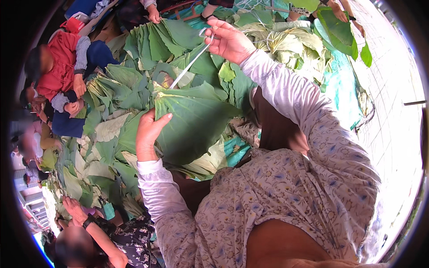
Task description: The person sits on the ground and repeatedly folds large green banana leaves, then secures them with a white plastic tie. They handle the leaves one at a time, folding and tying each bundle before placing it aside.
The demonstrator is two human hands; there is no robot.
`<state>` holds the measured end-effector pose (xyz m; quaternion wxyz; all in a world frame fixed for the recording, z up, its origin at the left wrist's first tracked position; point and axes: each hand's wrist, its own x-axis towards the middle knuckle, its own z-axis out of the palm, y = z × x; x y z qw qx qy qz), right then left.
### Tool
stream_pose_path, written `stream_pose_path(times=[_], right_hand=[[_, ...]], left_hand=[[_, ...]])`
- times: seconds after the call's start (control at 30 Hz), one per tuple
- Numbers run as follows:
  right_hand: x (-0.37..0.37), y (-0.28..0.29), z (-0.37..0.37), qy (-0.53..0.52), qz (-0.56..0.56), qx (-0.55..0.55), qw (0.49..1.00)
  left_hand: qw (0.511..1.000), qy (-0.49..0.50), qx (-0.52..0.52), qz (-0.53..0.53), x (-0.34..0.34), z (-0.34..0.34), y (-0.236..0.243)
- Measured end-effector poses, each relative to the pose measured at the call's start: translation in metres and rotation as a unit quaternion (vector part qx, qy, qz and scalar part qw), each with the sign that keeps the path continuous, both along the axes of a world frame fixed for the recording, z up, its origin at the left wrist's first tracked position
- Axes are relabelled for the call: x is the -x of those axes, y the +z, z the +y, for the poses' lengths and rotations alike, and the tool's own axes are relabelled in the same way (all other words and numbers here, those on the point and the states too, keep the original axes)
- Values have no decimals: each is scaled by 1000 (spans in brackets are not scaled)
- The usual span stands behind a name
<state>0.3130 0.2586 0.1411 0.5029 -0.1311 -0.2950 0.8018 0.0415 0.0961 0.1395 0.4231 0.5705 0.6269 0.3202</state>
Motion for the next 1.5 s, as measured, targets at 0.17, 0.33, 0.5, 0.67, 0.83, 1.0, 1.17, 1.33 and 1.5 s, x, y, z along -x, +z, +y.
stream_pose_path(times=[0.17, 0.33, 0.5, 0.67, 0.83, 1.0, 1.17, 1.33, 1.5], right_hand=[[-1, -1, 33, 58, 12, -36, 998], [9, -26, 79, 34, 121, -23, 992], [-9, -146, 113, -135, 11, 146, 980], [-42, -254, 111, -232, -134, 250, 930], [-56, -300, 103, -199, -228, 221, 927], [-54, -313, 90, -171, -294, 240, 909], [-56, -323, 82, -109, -286, 247, 919], [-72, -327, 74, -109, -266, 259, 922], [-90, -329, 56, -97, -255, 265, 925]], left_hand=[[924, 94, -182, 323, -3, 10, 20], [857, 199, -338, 335, -2, 25, 16], [936, 287, -177, 101, 29, 36, -9], [890, 425, -129, -99, 75, 32, -29], [841, 499, -190, -81, 56, 31, -20], [833, 483, -257, -80, -15, 55, 22], [810, 381, -437, -85, -79, 103, 64], [788, 278, -489, 251, -148, 164, 45], [900, -32, -398, 174, -222, 204, -92]])
